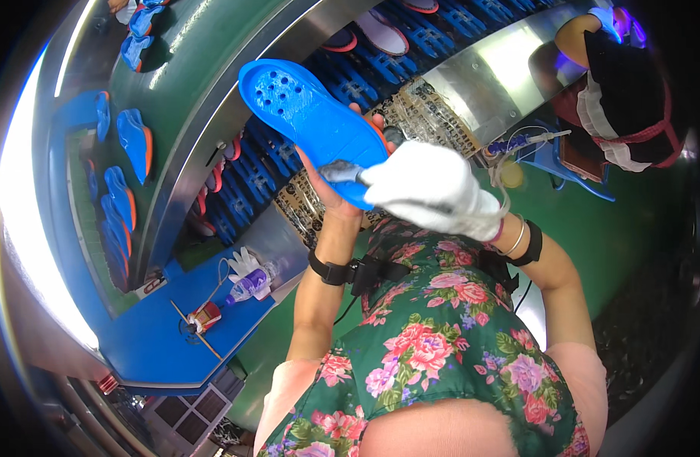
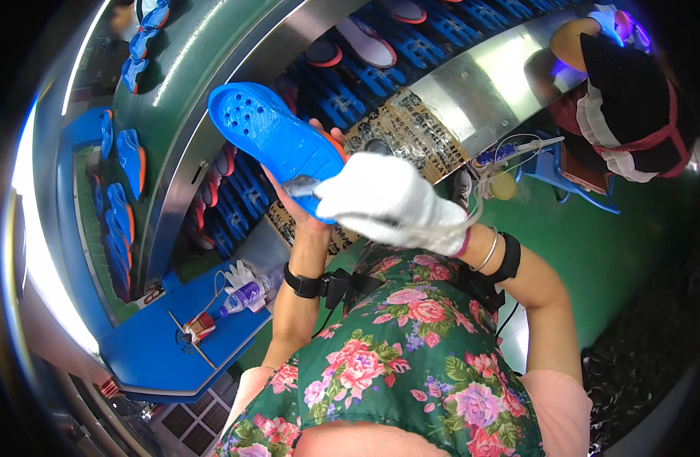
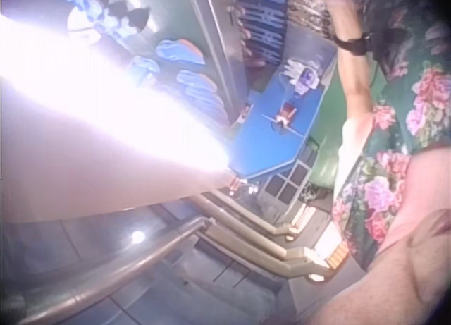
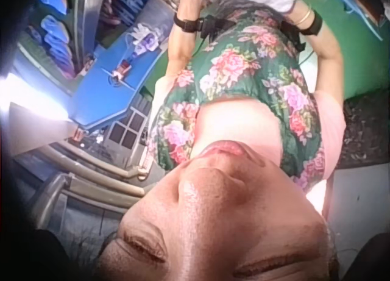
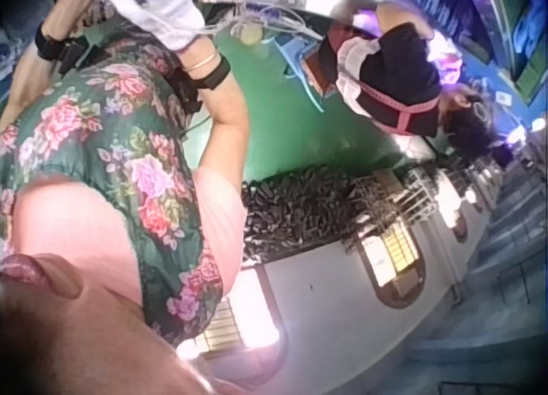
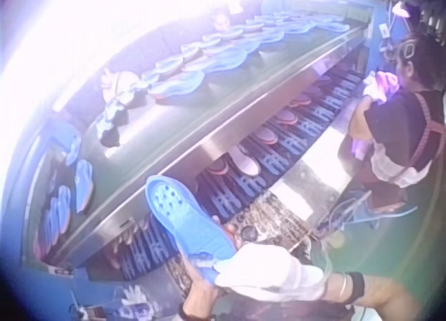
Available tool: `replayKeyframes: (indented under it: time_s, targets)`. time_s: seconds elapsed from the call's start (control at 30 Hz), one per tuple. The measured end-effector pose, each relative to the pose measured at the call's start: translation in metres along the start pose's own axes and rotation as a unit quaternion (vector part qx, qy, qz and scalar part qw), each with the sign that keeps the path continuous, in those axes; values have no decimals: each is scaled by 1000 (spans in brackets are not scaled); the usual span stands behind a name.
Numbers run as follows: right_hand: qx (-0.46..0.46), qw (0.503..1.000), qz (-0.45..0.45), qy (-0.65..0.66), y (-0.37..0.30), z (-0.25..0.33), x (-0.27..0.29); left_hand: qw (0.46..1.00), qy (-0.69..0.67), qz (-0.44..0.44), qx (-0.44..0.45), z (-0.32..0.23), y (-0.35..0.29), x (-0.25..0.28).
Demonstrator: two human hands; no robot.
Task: Applying adhesive to the interior surface of blue shoe soles using a brush tool on a manufacturing assembly line.
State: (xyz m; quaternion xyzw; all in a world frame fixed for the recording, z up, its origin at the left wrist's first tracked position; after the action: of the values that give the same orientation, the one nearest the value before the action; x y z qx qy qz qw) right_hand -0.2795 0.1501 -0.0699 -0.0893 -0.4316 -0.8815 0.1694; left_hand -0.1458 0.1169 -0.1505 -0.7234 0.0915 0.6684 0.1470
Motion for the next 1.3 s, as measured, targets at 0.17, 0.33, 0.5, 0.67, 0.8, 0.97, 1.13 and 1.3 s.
replayKeyframes:
  time_s: [0.17, 0.33, 0.5, 0.67, 0.8, 0.97, 1.13, 1.3]
  targets:
    - [-58, 985, 37, 158, -1, 8, 3, 996, 78, 39, 21, -4, -2, -1]
    - [-16, 999, 35, 5, -10, 7, 6, 990, 100, 31, 97, -7, 0, 7]
    - [-130, 977, 46, 162, -13, 8, 8, 973, 139, 61, 172, -4, -5, 13]
    - [-62, 994, -8, 88, -15, 2, 13, 973, 151, 55, 164, -2, -4, 9]
    - [-30, 994, 55, 88, -23, 24, 5, 946, 218, 103, 217, 1, 5, -3]
    - [-123, 978, 36, 162, -18, 5, 16, 930, 237, 93, 267, 1, 0, 4]
    - [34, 997, 74, -13, -30, 20, 8, 927, 229, 59, 293, -2, 6, 9]
    - [-20, 990, 107, 85, -24, 26, 5, 918, 209, 89, 324, -3, 4, 7]
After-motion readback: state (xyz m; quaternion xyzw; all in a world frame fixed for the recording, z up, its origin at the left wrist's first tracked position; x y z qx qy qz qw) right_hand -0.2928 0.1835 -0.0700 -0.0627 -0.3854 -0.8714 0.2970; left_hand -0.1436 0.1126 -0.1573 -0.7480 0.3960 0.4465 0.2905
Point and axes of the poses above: each hand's wrist, its own y-axis towards the middle knuckle, its own x-axis out of the back of the hand, z = x × y, the point moved 7 cm from there along y, towards the middle knuckle, and after that the axes turned 3 degrees about x, right-handed, at the moved point
